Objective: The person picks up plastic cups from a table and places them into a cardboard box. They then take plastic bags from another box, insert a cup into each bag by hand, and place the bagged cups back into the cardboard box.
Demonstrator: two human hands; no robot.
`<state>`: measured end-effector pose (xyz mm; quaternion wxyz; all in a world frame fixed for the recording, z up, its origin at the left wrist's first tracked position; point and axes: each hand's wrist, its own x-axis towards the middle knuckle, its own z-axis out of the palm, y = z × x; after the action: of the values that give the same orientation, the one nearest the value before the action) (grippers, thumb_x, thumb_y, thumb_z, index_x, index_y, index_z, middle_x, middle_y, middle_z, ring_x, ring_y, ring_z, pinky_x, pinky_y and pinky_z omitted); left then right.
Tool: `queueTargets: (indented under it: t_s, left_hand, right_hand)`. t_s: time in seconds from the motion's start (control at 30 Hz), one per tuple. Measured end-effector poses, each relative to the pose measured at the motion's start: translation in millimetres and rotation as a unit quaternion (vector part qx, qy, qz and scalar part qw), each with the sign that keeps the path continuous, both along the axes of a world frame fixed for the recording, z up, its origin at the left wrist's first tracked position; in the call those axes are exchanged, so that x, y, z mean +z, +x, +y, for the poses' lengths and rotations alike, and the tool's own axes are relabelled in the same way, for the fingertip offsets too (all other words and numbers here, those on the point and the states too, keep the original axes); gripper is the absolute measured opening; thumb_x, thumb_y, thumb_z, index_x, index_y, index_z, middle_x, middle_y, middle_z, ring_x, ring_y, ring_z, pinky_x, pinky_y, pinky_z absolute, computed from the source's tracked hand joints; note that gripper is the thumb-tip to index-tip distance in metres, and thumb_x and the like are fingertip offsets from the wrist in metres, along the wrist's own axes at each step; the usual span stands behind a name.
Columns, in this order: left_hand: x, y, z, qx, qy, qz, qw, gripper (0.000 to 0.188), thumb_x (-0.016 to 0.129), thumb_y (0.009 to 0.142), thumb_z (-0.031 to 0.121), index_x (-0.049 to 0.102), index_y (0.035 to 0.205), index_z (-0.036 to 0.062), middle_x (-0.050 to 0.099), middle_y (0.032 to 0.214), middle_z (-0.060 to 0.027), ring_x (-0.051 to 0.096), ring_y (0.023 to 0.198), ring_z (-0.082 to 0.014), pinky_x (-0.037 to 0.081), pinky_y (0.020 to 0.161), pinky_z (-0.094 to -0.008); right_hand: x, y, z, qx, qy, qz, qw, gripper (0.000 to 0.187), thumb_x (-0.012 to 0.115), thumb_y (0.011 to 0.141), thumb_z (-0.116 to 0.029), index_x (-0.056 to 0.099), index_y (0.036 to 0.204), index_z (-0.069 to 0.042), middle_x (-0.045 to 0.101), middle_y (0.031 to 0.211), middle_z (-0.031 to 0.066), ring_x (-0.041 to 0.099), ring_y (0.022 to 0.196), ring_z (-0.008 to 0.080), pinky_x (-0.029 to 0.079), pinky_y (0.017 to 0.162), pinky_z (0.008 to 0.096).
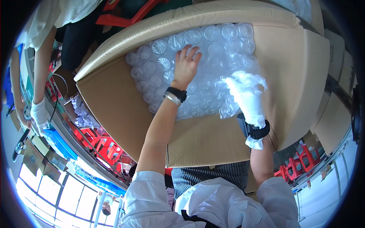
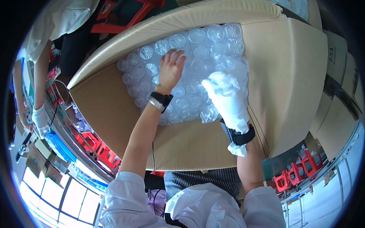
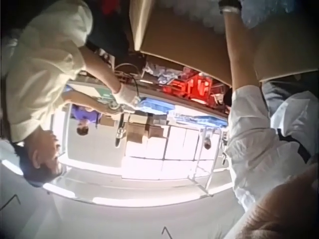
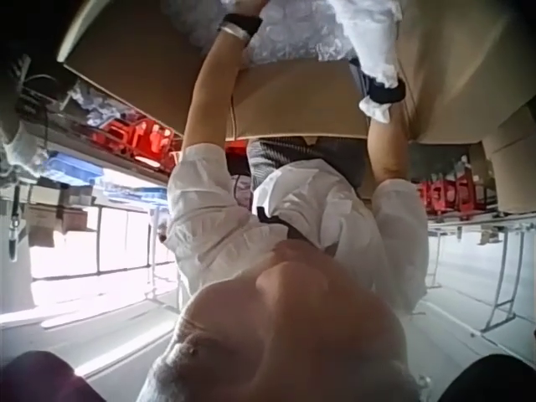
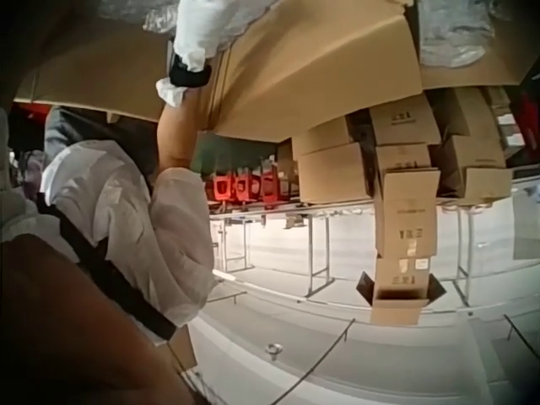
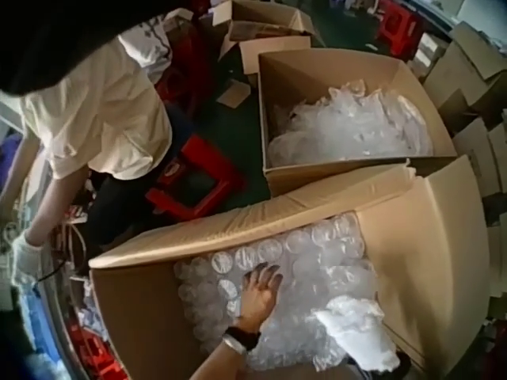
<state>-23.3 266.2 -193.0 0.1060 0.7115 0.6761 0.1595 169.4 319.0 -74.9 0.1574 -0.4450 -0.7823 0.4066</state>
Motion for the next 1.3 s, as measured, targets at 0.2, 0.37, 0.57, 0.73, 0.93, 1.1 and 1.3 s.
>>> queueTargets:
  t_s: [0.2, 0.37, 0.57, 0.73, 0.93, 1.1, 1.3]
  left_hand:
    - [-2.5, -1.6, -10.5, 0.218, -0.054, -0.249, 0.942, 0.018, 0.054, 0.071, 0.005, 0.059, 0.088, 0.0100, 0.058, 0.097, -0.0029, 0.052, 0.094, -0.0223, 0.041, 0.080, -0.0397]
    - [0.7, 1.5, -12.3, 0.160, -0.075, -0.147, 0.973, 0.019, 0.054, 0.070, 0.004, 0.059, 0.088, 0.0103, 0.056, 0.100, -0.0062, 0.051, 0.094, -0.0245, 0.041, 0.078, -0.0388]
    - [-3.9, 13.4, 0.8, 0.055, 0.010, -0.003, 0.998, 0.017, 0.056, 0.071, 0.003, 0.060, 0.086, 0.0092, 0.052, 0.107, -0.0101, 0.048, 0.097, -0.0295, 0.042, 0.077, -0.0365]
    - [-10.7, 6.9, -5.4, 0.161, 0.091, -0.143, 0.972, 0.021, 0.060, 0.070, -0.004, 0.062, 0.086, 0.0093, 0.056, 0.103, -0.0091, 0.053, 0.093, -0.0276, 0.045, 0.076, -0.0349]
    - [29.5, 0.2, -11.2, 0.301, 0.072, -0.272, 0.911, 0.017, 0.061, 0.072, -0.006, 0.060, 0.084, 0.0060, 0.060, 0.084, -0.0077, 0.059, 0.076, -0.0220, 0.048, 0.068, -0.0303]
    - [72.8, 6.1, -7.4, 0.304, 0.081, -0.296, 0.902, 0.014, 0.061, 0.072, -0.006, 0.058, 0.080, 0.0041, 0.060, 0.078, -0.0078, 0.060, 0.069, -0.0204, 0.048, 0.061, -0.0283]
    - [95.4, 20.2, -29.9, 0.317, 0.026, -0.339, 0.885, 0.017, 0.062, 0.070, -0.008, 0.056, 0.081, 0.0034, 0.059, 0.079, -0.0086, 0.060, 0.070, -0.0195, 0.049, 0.061, -0.0269]
  right_hand:
    - [-2.3, -4.9, -0.9, -0.150, -0.161, 0.038, 0.975, 0.012, 0.062, 0.078, -0.008, 0.057, 0.068, -0.005, 0.047, 0.057, -0.0037, 0.039, 0.045, 0.0029, 0.030, 0.039, 0.0204]
    - [-12.0, -3.1, -4.5, -0.164, -0.190, 0.026, 0.968, 0.008, 0.062, 0.079, -0.008, 0.058, 0.072, -0.005, 0.047, 0.056, -0.0034, 0.040, 0.046, 0.0034, 0.030, 0.040, 0.0211]
    - [-18.2, -4.0, -9.4, -0.146, -0.162, 0.049, 0.975, 0.005, 0.061, 0.080, -0.009, 0.059, 0.076, -0.006, 0.048, 0.058, -0.0037, 0.042, 0.048, 0.0026, 0.033, 0.042, 0.0198]
    - [-17.6, -1.9, -5.3, -0.240, -0.343, 0.136, 0.898, 0.003, 0.062, 0.079, -0.009, 0.060, 0.078, -0.006, 0.050, 0.060, -0.0043, 0.044, 0.049, 0.0027, 0.035, 0.043, 0.0194]
    - [-15.5, -8.2, -10.4, -0.278, -0.415, 0.192, 0.845, 0.006, 0.061, 0.080, -0.009, 0.061, 0.086, -0.006, 0.050, 0.063, -0.0060, 0.044, 0.051, 0.0022, 0.035, 0.044, 0.0180]
    - [-18.9, -22.0, -18.5, -0.292, -0.584, 0.284, 0.702, 0.014, 0.056, 0.083, -0.008, 0.058, 0.096, -0.005, 0.052, 0.071, -0.0043, 0.046, 0.059, 0.0023, 0.037, 0.049, 0.0172]
    - [-16.8, -49.6, -39.3, -0.102, -0.347, 0.112, 0.926, 0.021, 0.053, 0.084, -0.010, 0.055, 0.104, -0.005, 0.057, 0.081, 0.0018, 0.052, 0.067, 0.0081, 0.041, 0.056, 0.0233]
